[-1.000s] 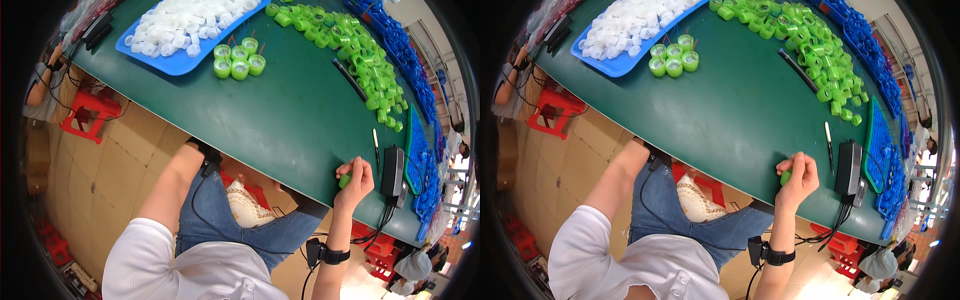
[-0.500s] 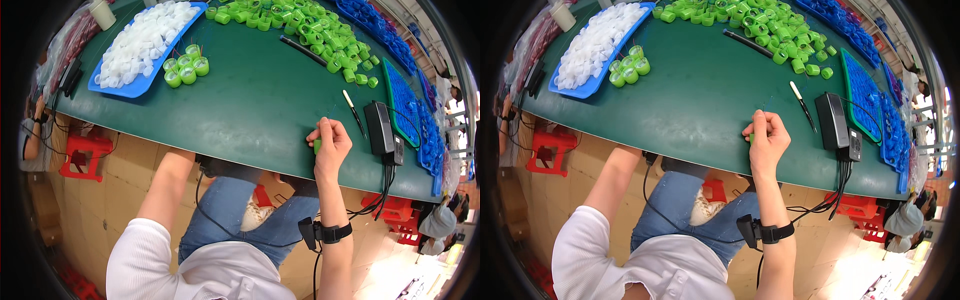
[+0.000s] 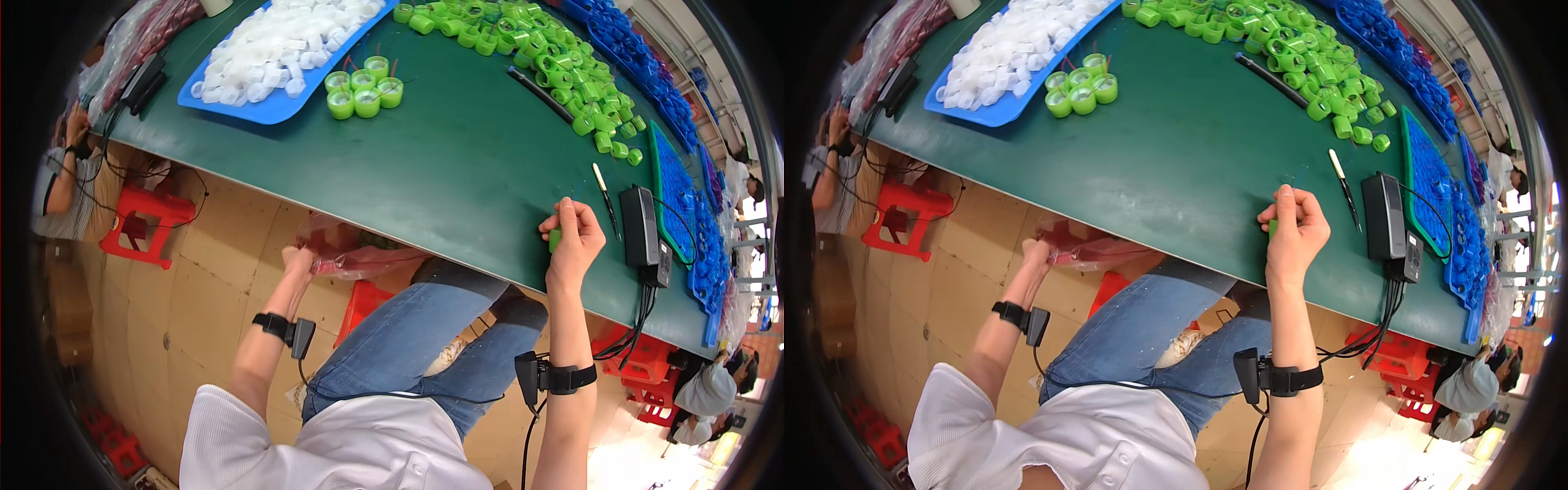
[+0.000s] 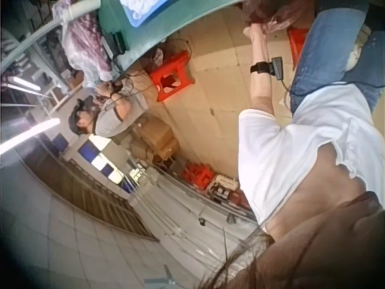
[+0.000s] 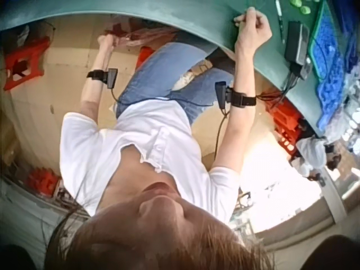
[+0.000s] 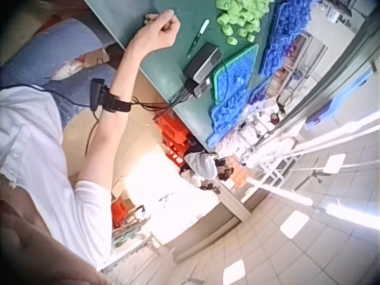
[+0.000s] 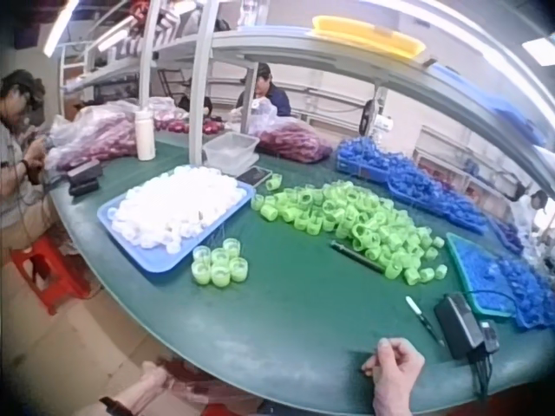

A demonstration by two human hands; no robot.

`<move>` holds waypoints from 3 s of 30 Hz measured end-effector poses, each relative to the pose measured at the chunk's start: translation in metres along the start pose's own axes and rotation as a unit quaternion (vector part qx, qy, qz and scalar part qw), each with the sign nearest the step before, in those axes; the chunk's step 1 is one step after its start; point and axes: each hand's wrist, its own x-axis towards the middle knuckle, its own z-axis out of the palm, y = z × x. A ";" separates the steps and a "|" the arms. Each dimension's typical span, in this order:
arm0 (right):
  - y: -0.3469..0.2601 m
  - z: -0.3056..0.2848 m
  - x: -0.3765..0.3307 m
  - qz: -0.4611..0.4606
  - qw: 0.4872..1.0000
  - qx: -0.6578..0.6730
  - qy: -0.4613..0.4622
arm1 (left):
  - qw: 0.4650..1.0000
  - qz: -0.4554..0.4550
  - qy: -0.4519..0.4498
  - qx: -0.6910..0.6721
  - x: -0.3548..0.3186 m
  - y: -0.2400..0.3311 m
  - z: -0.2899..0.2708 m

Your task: Manually assembling small plastic components and wires.

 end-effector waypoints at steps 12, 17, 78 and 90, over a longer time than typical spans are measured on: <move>-0.001 -0.002 0.001 0.003 1.000 0.004 -0.007 | 0.992 -0.049 0.092 -0.076 -0.115 -0.026 -0.113; 0.000 -0.001 0.001 0.003 1.000 -0.006 -0.013 | 0.952 -0.094 0.129 -0.259 -0.136 -0.064 -0.165; 0.007 -0.010 0.009 -0.001 0.999 0.017 -0.044 | 0.565 0.462 -0.507 0.458 -0.199 0.172 0.068; -0.011 -0.015 -0.009 0.030 0.994 -0.079 -0.076 | -0.038 0.042 -0.698 0.714 -0.221 -0.018 0.299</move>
